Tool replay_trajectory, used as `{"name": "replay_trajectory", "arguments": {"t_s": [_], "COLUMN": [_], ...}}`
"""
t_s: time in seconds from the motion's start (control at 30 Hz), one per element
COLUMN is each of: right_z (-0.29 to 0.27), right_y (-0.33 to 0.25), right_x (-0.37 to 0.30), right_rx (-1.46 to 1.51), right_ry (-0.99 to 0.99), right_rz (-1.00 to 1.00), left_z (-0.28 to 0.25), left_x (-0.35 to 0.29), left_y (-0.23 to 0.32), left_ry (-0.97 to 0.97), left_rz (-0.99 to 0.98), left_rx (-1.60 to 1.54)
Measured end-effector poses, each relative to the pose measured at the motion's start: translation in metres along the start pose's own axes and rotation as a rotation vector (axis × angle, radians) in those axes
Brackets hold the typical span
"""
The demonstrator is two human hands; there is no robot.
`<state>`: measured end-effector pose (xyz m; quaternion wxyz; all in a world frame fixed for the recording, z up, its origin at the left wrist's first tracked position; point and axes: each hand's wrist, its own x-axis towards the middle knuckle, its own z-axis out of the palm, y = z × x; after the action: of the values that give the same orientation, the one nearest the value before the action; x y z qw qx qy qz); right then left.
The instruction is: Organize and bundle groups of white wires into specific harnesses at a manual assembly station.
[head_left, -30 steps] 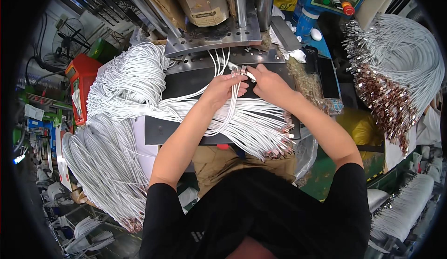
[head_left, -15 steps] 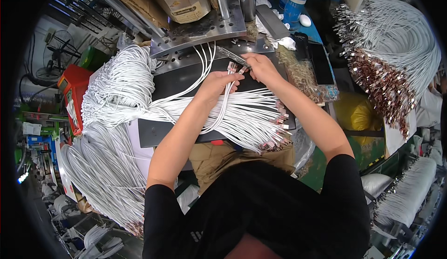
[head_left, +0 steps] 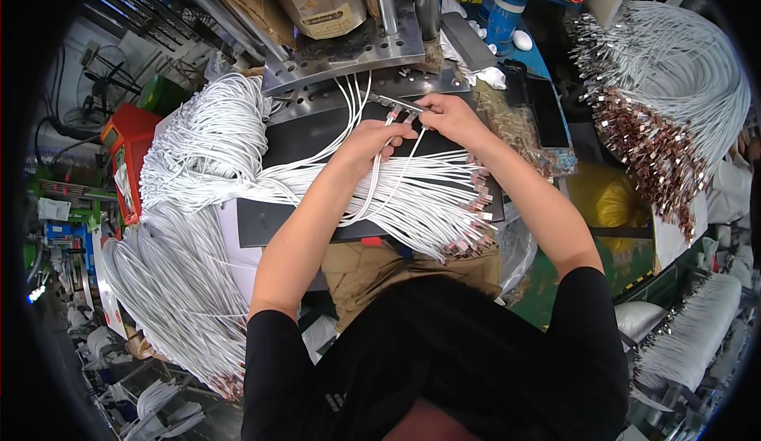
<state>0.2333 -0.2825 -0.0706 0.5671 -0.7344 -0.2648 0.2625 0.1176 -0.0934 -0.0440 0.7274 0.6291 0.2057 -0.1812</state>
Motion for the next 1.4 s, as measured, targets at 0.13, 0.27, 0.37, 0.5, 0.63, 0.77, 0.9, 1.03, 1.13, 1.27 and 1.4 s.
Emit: {"name": "replay_trajectory", "arguments": {"t_s": [0.13, 0.27, 0.37, 0.5, 0.63, 0.77, 0.9, 1.03, 1.13, 1.27, 1.4], "right_z": [0.003, -0.008, -0.016, -0.014, -0.012, -0.017, -0.018, -0.015, -0.016, -0.017, -0.01], "right_y": [0.0, -0.008, -0.013, -0.016, -0.018, -0.021, -0.024, -0.029, -0.033, -0.031, -0.022], "right_x": [-0.002, -0.007, -0.01, -0.011, -0.012, -0.013, -0.014, -0.017, -0.021, -0.014, 0.03], "right_rx": [-0.003, 0.08, 0.116, 0.035, -0.066, 0.021, 0.019, -0.062, -0.123, -0.516, -0.834], "right_ry": [-0.039, -0.07, -0.106, -0.141, -0.155, -0.129, -0.108, -0.227, -0.234, -0.139, 0.322], "right_rz": [-0.084, 0.012, 0.072, 0.049, 0.039, 0.065, 0.096, 0.028, -0.007, -0.002, -0.692], "left_z": [0.006, -0.001, -0.011, -0.007, -0.001, -0.016, -0.03, -0.02, -0.013, -0.026, -0.046], "left_x": [0.001, -0.005, -0.007, -0.001, 0.002, -0.006, -0.014, -0.014, -0.017, -0.021, -0.007], "left_y": [0.0, -0.001, -0.001, -0.005, -0.01, -0.007, 0.003, 0.007, 0.004, 0.008, 0.03], "left_ry": [-0.028, 0.057, 0.104, 0.08, 0.075, 0.173, 0.084, 0.102, 0.114, 0.301, 0.697], "left_rz": [0.036, 0.077, 0.072, 0.096, 0.121, 0.213, 0.041, 0.001, 0.093, 0.23, 0.758], "left_rx": [-0.004, -0.084, 0.027, 0.15, 0.047, 0.019, 0.061, 0.158, 0.226, 0.678, 0.57]}}
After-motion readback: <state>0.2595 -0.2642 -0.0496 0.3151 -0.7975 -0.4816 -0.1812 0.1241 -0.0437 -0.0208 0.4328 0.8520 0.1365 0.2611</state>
